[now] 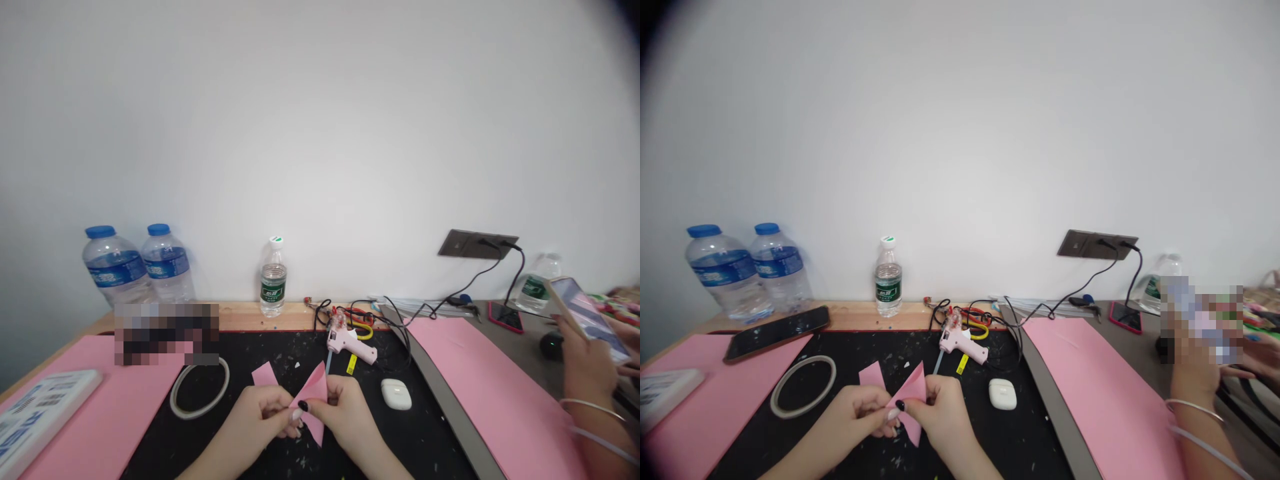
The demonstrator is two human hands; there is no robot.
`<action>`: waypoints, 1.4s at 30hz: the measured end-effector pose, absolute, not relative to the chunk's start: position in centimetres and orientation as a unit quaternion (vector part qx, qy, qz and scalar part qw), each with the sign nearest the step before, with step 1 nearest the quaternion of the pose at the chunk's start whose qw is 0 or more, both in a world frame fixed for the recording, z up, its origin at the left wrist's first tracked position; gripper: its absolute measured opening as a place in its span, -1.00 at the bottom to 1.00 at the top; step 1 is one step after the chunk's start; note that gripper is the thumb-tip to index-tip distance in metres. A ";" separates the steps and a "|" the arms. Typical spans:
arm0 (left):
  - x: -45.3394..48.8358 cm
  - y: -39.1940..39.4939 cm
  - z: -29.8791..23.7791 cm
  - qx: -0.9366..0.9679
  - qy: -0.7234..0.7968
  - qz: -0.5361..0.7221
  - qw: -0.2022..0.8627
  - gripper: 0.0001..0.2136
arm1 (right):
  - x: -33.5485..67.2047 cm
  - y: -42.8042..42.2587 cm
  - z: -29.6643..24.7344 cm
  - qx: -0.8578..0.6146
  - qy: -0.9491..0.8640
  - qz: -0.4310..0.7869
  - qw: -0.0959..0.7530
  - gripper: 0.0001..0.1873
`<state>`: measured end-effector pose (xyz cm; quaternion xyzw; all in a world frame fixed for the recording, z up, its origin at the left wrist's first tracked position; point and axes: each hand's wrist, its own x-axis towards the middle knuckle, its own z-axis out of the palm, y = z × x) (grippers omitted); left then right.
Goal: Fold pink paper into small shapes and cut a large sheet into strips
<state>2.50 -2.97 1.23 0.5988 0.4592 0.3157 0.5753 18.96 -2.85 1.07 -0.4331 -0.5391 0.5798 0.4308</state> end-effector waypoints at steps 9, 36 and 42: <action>2.0 -2.6 0.7 0.558 0.449 0.326 0.618 -0.74 | 19.2 -2.5 0.8 -0.460 -0.565 0.541 0.420 -0.68; 1.8 -2.3 1.4 0.495 0.504 0.290 0.645 -0.69 | 18.7 -2.6 0.4 -0.519 -0.519 0.575 0.362 -0.54; 1.5 -2.0 1.2 0.469 0.522 0.294 0.649 -0.67 | 18.8 -2.5 -0.1 -0.492 -0.528 0.597 0.349 -0.53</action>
